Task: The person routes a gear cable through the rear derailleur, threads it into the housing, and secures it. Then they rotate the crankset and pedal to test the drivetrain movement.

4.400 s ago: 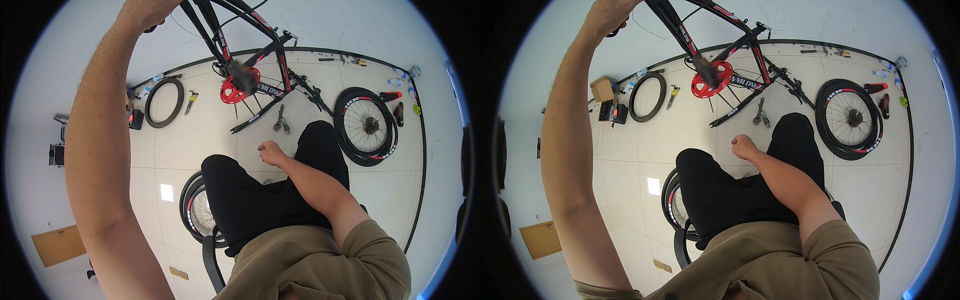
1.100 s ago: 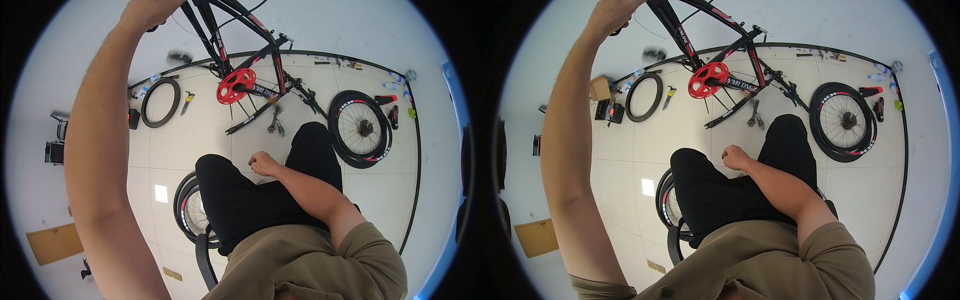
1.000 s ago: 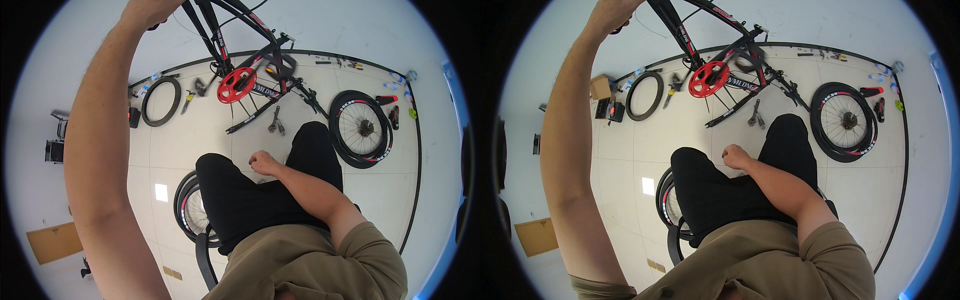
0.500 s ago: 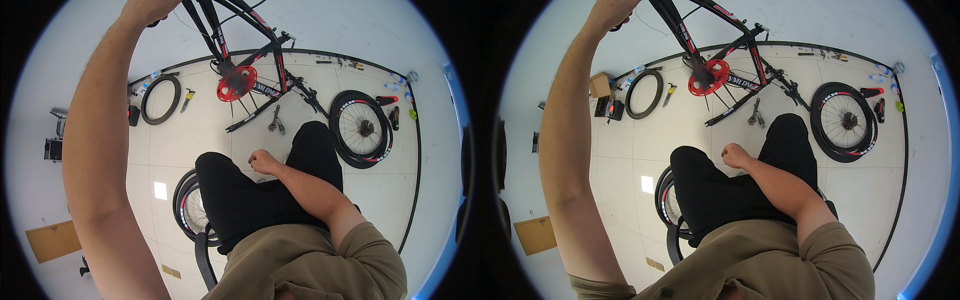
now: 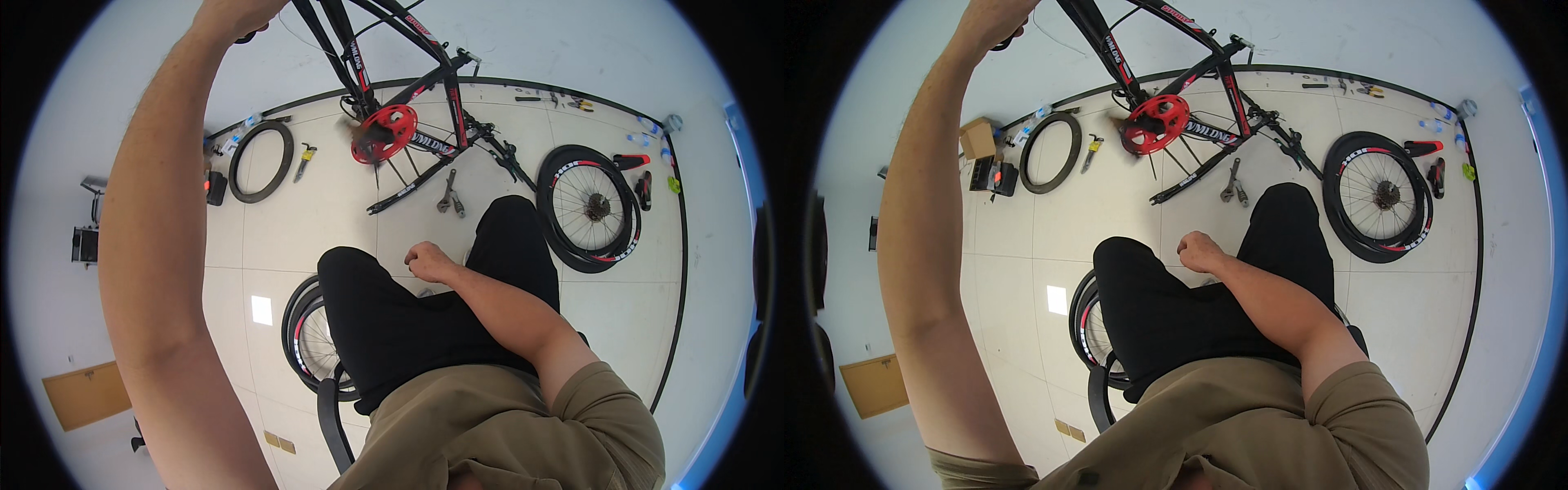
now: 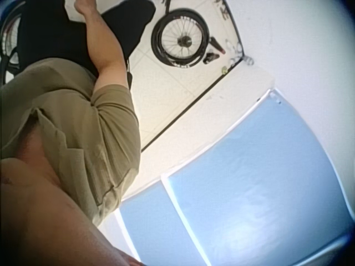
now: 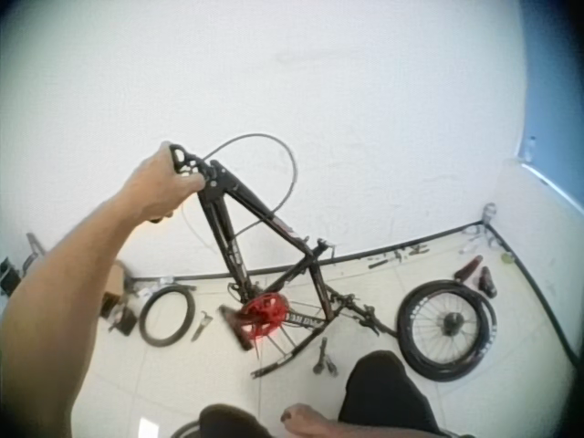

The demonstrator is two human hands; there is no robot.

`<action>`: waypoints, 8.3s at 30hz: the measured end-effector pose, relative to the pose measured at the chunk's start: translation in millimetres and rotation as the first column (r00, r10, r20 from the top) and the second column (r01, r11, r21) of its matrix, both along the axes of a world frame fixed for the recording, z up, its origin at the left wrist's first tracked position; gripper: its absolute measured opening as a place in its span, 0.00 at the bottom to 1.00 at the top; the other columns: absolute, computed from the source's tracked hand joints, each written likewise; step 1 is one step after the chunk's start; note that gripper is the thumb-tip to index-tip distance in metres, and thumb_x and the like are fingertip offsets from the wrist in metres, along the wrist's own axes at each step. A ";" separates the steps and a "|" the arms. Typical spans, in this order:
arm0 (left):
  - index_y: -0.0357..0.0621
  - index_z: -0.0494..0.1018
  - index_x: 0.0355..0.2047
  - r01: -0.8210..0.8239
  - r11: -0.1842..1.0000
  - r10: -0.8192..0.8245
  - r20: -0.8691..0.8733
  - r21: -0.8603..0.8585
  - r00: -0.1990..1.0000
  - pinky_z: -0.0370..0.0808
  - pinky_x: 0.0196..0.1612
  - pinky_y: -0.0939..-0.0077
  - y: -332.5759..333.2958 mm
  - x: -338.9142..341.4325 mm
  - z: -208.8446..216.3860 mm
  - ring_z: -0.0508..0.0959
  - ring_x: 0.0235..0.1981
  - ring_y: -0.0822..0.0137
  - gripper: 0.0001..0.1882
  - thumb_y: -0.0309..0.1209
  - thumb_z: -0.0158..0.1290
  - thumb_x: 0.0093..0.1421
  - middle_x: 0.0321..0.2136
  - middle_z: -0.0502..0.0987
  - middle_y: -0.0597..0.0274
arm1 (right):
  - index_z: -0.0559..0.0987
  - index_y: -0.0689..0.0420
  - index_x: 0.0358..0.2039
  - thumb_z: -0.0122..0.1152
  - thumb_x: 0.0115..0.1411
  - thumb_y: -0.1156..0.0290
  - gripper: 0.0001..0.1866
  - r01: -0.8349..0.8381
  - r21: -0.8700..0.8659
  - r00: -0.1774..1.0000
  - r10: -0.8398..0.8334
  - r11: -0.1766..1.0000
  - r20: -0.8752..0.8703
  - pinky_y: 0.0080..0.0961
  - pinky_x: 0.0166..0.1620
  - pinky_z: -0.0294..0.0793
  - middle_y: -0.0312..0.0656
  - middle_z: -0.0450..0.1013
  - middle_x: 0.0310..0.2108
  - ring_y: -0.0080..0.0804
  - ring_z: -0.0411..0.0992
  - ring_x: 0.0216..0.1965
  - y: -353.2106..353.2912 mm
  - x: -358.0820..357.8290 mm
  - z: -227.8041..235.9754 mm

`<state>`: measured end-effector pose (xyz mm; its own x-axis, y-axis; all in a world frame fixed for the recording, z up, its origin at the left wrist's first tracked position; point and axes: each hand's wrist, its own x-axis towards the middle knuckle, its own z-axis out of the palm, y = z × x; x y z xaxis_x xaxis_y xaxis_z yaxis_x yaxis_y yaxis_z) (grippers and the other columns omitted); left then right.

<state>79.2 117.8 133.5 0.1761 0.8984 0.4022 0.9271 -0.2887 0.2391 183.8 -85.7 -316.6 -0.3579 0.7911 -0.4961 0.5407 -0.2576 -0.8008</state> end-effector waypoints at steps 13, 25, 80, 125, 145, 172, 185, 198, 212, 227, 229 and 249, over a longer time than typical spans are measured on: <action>0.28 0.67 0.45 -0.036 0.998 0.037 0.012 -0.043 0.999 0.74 0.20 0.72 -3.4 3.2 1.4 0.75 0.20 0.67 0.25 0.38 0.58 0.58 0.24 0.75 0.55 | 0.85 0.61 0.43 0.51 0.53 0.78 0.19 -0.007 -0.091 1.000 0.006 0.996 -0.016 0.36 0.54 0.75 0.54 0.80 0.46 0.48 0.77 0.50 2.2 0.7 13.4; 0.29 0.66 0.45 -0.032 0.997 0.034 0.029 -0.069 0.999 0.73 0.19 0.74 -2.9 3.1 1.6 0.75 0.20 0.68 0.23 0.37 0.58 0.59 0.24 0.74 0.57 | 0.85 0.60 0.42 0.51 0.53 0.77 0.18 -0.001 -0.052 1.000 0.001 0.999 -0.016 0.36 0.55 0.74 0.53 0.80 0.45 0.48 0.77 0.50 1.4 0.3 5.7; 0.27 0.66 0.47 -0.063 0.997 0.063 0.004 -0.055 0.998 0.73 0.20 0.72 -7.7 11.3 0.2 0.75 0.21 0.66 0.25 0.37 0.58 0.59 0.25 0.75 0.54 | 0.85 0.62 0.42 0.50 0.53 0.77 0.18 0.003 0.035 0.999 -0.002 0.999 -0.035 0.35 0.50 0.77 0.53 0.80 0.43 0.45 0.79 0.46 2.4 1.5 -1.0; 0.32 0.67 0.55 -0.007 0.925 -0.170 0.430 0.380 0.886 0.77 0.49 0.58 -26.4 -28.8 -30.6 0.80 0.45 0.47 0.36 0.49 0.60 0.56 0.44 0.79 0.39 | 0.70 0.60 0.43 0.67 0.51 0.67 0.22 0.279 0.954 0.891 -0.341 -0.107 -0.299 0.44 0.32 0.76 0.53 0.75 0.21 0.57 0.77 0.26 264.3 10.1 351.6; 0.38 0.59 0.64 -0.126 0.863 0.475 0.870 -0.490 -0.131 0.79 0.38 0.74 -155.3 -42.4 -392.4 0.77 0.38 0.70 0.32 0.28 0.58 0.62 0.41 0.74 0.58 | 0.75 0.59 0.38 0.71 0.49 0.58 0.22 0.149 0.977 0.823 -0.529 -0.153 -0.208 0.39 0.44 0.78 0.50 0.81 0.30 0.52 0.80 0.36 297.9 22.6 339.4; 0.40 0.66 0.61 0.356 0.481 0.824 0.552 -0.801 0.129 0.75 0.33 0.66 -149.9 -4.3 -449.6 0.73 0.34 0.66 0.31 0.35 0.60 0.58 0.38 0.75 0.58 | 0.78 0.57 0.36 0.68 0.51 0.62 0.16 0.185 0.973 0.843 -0.486 -0.140 -0.230 0.33 0.44 0.77 0.45 0.81 0.30 0.46 0.80 0.35 284.3 28.0 344.0; 0.42 0.30 0.74 0.520 0.418 0.845 0.529 -0.745 0.080 0.59 0.66 0.37 -107.1 23.2 -481.3 0.55 0.71 0.46 0.63 0.46 0.65 0.55 0.71 0.51 0.43 | 0.73 0.59 0.31 0.67 0.50 0.74 0.10 0.303 0.936 0.852 -0.389 -0.179 -0.350 0.35 0.33 0.76 0.48 0.76 0.22 0.46 0.77 0.26 262.6 15.6 350.2; 0.52 0.70 0.53 0.740 0.562 0.814 0.402 -0.368 -0.419 0.53 0.69 0.38 -67.3 107.0 -480.8 0.66 0.60 0.57 0.23 0.41 0.62 0.59 0.54 0.70 0.59 | 0.73 0.58 0.32 0.67 0.50 0.73 0.11 0.348 0.908 0.850 -0.331 -0.233 -0.410 0.35 0.33 0.76 0.48 0.76 0.23 0.45 0.77 0.26 271.6 17.6 341.2; 0.53 0.73 0.53 0.769 0.636 0.639 0.518 0.060 -0.569 0.71 0.54 0.53 -71.6 113.0 -328.6 0.76 0.49 0.57 0.18 0.41 0.57 0.65 0.46 0.79 0.62 | 0.77 0.58 0.36 0.69 0.50 0.63 0.16 0.254 0.955 0.835 -0.462 -0.156 -0.298 0.32 0.42 0.77 0.43 0.80 0.28 0.42 0.80 0.32 277.6 24.4 340.5; 0.39 0.75 0.48 0.558 0.819 0.471 0.711 -0.133 -0.522 0.81 0.44 0.59 -132.3 -23.1 -316.5 0.83 0.38 0.58 0.14 0.35 0.55 0.66 0.38 0.82 0.54 | 0.73 0.60 0.32 0.68 0.51 0.73 0.12 0.336 0.936 0.840 -0.415 -0.109 -0.350 0.41 0.33 0.76 0.51 0.76 0.23 0.53 0.77 0.27 258.8 11.7 349.5; 0.39 0.75 0.48 0.572 0.804 0.478 0.752 -0.165 -0.455 0.81 0.45 0.59 -139.6 -43.5 -323.9 0.83 0.38 0.58 0.14 0.34 0.55 0.66 0.38 0.82 0.54 | 0.73 0.60 0.32 0.68 0.51 0.73 0.12 0.305 0.940 0.844 -0.413 -0.155 -0.342 0.41 0.33 0.76 0.52 0.76 0.23 0.54 0.77 0.27 262.2 12.5 347.7; 0.32 0.73 0.42 0.126 0.655 0.749 0.662 -0.745 0.018 0.77 0.32 0.69 -136.1 -54.7 -419.1 0.78 0.29 0.65 0.15 0.22 0.58 0.53 0.29 0.77 0.59 | 0.73 0.60 0.31 0.66 0.50 0.74 0.10 0.284 0.940 0.835 -0.432 -0.192 -0.340 0.41 0.33 0.76 0.52 0.76 0.23 0.54 0.77 0.27 269.5 15.1 346.6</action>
<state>24.5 -18.2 -285.6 -0.2823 0.7598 -0.5857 -0.2568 0.5284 0.8092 198.9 183.8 30.0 0.1596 0.4400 0.8837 0.7561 0.5211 -0.3960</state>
